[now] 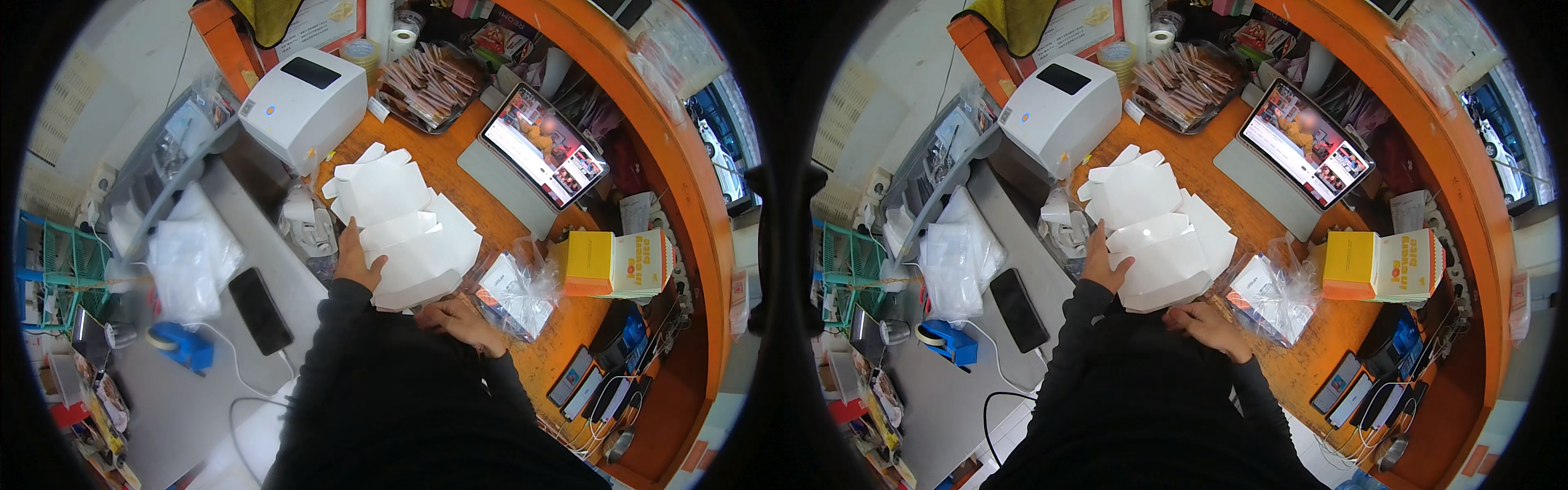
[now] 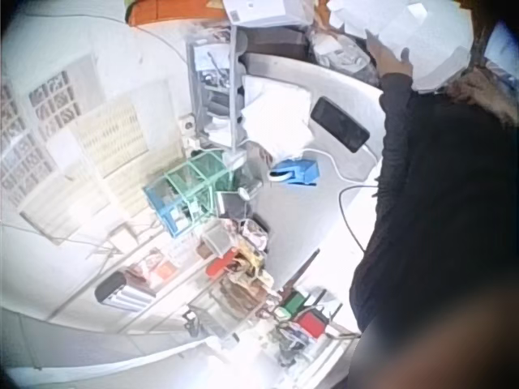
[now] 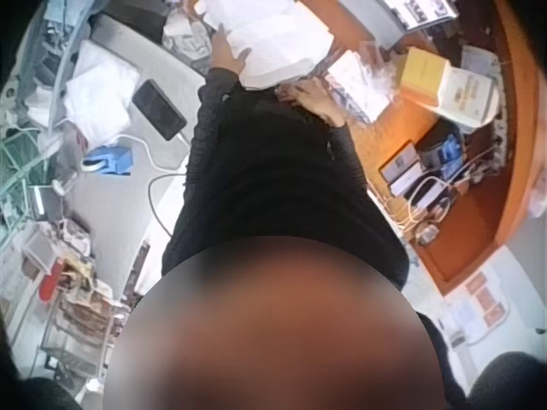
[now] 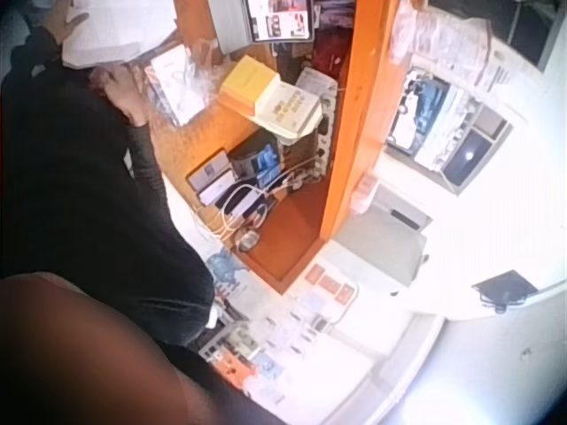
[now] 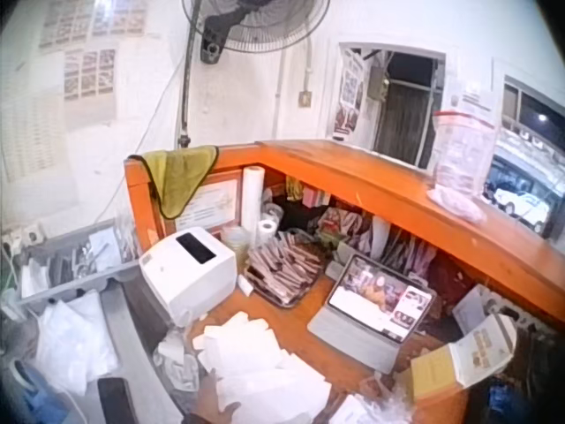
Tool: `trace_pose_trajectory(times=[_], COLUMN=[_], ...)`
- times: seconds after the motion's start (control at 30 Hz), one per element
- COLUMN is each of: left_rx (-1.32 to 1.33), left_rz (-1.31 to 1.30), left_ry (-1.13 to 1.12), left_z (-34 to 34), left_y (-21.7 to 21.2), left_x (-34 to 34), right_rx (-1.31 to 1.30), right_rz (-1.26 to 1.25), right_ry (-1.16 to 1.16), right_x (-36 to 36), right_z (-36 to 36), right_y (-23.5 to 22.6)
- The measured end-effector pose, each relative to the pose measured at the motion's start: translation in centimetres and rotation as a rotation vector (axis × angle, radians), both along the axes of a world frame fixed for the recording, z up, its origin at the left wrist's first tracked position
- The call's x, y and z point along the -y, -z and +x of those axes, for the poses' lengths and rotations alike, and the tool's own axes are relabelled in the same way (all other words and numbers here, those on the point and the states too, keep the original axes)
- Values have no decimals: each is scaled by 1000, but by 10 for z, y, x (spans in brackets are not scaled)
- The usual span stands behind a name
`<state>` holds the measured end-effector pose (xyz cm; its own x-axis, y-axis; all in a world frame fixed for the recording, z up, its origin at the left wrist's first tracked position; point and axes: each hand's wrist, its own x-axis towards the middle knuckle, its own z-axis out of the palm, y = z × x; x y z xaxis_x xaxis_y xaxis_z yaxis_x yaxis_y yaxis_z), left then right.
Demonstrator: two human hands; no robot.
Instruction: The person folds flat paperboard pieces into small takeaway boxes at a counter. They repeatedly fold flaps, tuck tabs, and stack completed boxes while handling multiple flat blanks and finished units.
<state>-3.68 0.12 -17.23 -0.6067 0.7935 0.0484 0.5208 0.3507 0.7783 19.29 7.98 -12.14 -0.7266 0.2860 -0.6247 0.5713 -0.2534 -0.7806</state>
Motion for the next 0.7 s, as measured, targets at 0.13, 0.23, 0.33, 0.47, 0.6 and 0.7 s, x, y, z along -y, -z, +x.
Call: trace_pose_trajectory(times=[0.13, 0.23, 0.33, 0.47, 0.6, 0.7], left_rx=[30, 89, 59, -15, -43, 33], left_rz=[-252, -363, -280, -186, -154, -47], left_ry=[-117, 11, -3, -7, -74, -113], left_z=[-2, -4, -1, 5, 2, -4], left_y=[4, 10, 16, 15, 3, -15], left_x=[-2, -2, 2, 6, 3, -1], right_rx=[1, -2, 110, 338, 306, 234], right_rz=[378, 791, 1062, 1147, 1228, 1240], right_ry=[91, 168, 206, 0, -11, 24], right_x=[-19, -42, -51, -36, -20, -24], right_z=[-9, -32, -60, -75, -69, -60], right_y=[-22, -11, 13, 29, 29, 29])
